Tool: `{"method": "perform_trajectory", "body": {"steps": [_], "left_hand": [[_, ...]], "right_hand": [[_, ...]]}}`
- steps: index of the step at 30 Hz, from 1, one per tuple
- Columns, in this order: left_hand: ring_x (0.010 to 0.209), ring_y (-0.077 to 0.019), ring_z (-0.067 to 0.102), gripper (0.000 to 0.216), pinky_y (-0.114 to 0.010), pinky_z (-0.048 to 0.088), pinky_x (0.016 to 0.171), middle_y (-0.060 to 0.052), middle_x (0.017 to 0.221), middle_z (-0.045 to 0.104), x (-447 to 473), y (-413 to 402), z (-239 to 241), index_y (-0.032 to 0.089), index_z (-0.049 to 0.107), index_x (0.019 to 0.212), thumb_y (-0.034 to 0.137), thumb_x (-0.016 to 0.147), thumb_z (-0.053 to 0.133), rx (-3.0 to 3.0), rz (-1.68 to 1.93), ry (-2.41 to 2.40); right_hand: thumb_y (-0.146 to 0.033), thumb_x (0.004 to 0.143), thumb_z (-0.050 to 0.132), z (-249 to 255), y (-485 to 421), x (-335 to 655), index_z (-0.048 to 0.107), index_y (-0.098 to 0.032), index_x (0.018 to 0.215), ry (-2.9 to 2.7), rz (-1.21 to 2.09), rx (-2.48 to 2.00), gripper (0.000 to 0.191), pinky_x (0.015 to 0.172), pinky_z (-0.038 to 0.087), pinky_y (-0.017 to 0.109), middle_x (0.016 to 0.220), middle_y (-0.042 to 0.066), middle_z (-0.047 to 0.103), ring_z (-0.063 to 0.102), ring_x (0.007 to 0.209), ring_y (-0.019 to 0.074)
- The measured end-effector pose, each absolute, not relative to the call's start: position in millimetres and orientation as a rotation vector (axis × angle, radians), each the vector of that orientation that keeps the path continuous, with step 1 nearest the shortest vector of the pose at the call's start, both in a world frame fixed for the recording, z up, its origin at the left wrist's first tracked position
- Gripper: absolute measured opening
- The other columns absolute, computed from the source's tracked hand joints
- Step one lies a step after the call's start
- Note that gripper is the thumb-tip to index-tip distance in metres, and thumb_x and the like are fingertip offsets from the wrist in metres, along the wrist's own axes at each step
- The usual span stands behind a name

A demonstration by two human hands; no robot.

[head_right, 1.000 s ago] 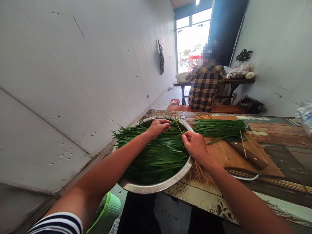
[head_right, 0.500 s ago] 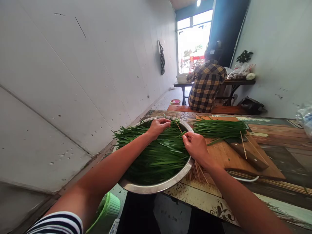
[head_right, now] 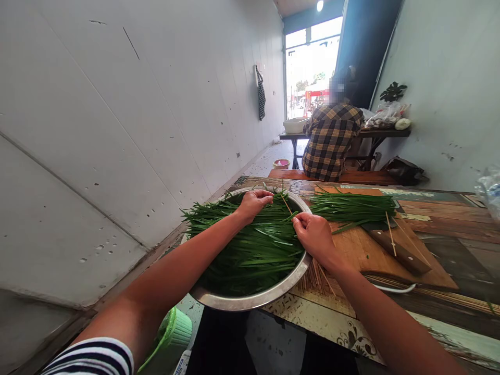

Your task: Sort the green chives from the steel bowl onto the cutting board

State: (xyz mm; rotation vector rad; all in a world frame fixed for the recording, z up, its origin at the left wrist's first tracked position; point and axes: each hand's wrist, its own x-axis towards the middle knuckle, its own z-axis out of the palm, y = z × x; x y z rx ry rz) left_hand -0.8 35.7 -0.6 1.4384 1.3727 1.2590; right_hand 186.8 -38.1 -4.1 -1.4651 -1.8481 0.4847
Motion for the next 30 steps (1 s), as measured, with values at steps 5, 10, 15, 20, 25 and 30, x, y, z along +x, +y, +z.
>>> {"method": "perform_trajectory", "body": {"steps": [5,10,15,20,25,30], "left_hand": [[0.054,-0.0071,0.050,0.022,-0.020,0.039,0.057,-0.002,0.065,0.066,-0.1,34.9,-0.6,0.011,0.071,0.083,0.020,0.066,0.061,1.452,1.250,1.377],[0.054,-0.0071,0.049,0.022,-0.020,0.039,0.057,-0.002,0.064,0.065,1.6,32.2,2.7,0.010,0.071,0.084,0.018,0.066,0.060,1.429,1.240,1.386],[0.056,-0.0075,0.051,0.023,-0.020,0.039,0.059,-0.002,0.064,0.064,1.4,34.0,0.9,0.011,0.072,0.085,0.018,0.066,0.061,1.429,1.247,1.354],[0.056,-0.0068,0.050,0.023,-0.019,0.039,0.058,-0.001,0.063,0.064,2.0,34.3,-0.1,0.010,0.072,0.086,0.015,0.066,0.061,1.396,1.247,1.316],[0.055,-0.0062,0.048,0.026,-0.019,0.037,0.056,-0.001,0.064,0.064,1.4,32.9,0.5,0.011,0.073,0.089,0.014,0.067,0.060,1.412,1.226,1.326],[0.052,-0.0049,0.044,0.027,-0.018,0.036,0.054,0.000,0.063,0.063,1.0,33.0,0.5,0.012,0.073,0.092,0.015,0.068,0.059,1.412,1.209,1.312]], "right_hand": [[-0.038,0.078,0.047,-3.5,-38.1,186.7,0.070,-0.019,0.076,-1.855,0.461,-1.464,0.030,0.053,0.036,0.024,0.063,0.003,0.068,0.058,0.057,0.0146],[-0.037,0.079,0.047,-2.9,-38.3,186.3,0.070,-0.019,0.075,-1.849,0.467,-1.477,0.029,0.054,0.036,0.024,0.065,0.003,0.068,0.059,0.059,0.0149],[-0.037,0.079,0.047,-2.9,-37.8,186.4,0.070,-0.018,0.078,-1.851,0.501,-1.483,0.030,0.056,0.038,0.024,0.069,0.004,0.069,0.061,0.062,0.0156],[-0.037,0.079,0.047,-4.3,-36.8,187.2,0.070,-0.018,0.078,-1.852,0.484,-1.486,0.030,0.055,0.038,0.024,0.067,0.005,0.069,0.060,0.061,0.0157],[-0.038,0.079,0.047,-6.0,-35.7,188.2,0.071,-0.019,0.079,-1.858,0.488,-1.484,0.030,0.054,0.038,0.024,0.068,0.004,0.070,0.061,0.061,0.0159],[-0.038,0.079,0.048,-7.4,-34.2,189.0,0.071,-0.019,0.076,-1.852,0.503,-1.468,0.030,0.053,0.038,0.024,0.066,0.004,0.069,0.060,0.059,0.0157]]}}
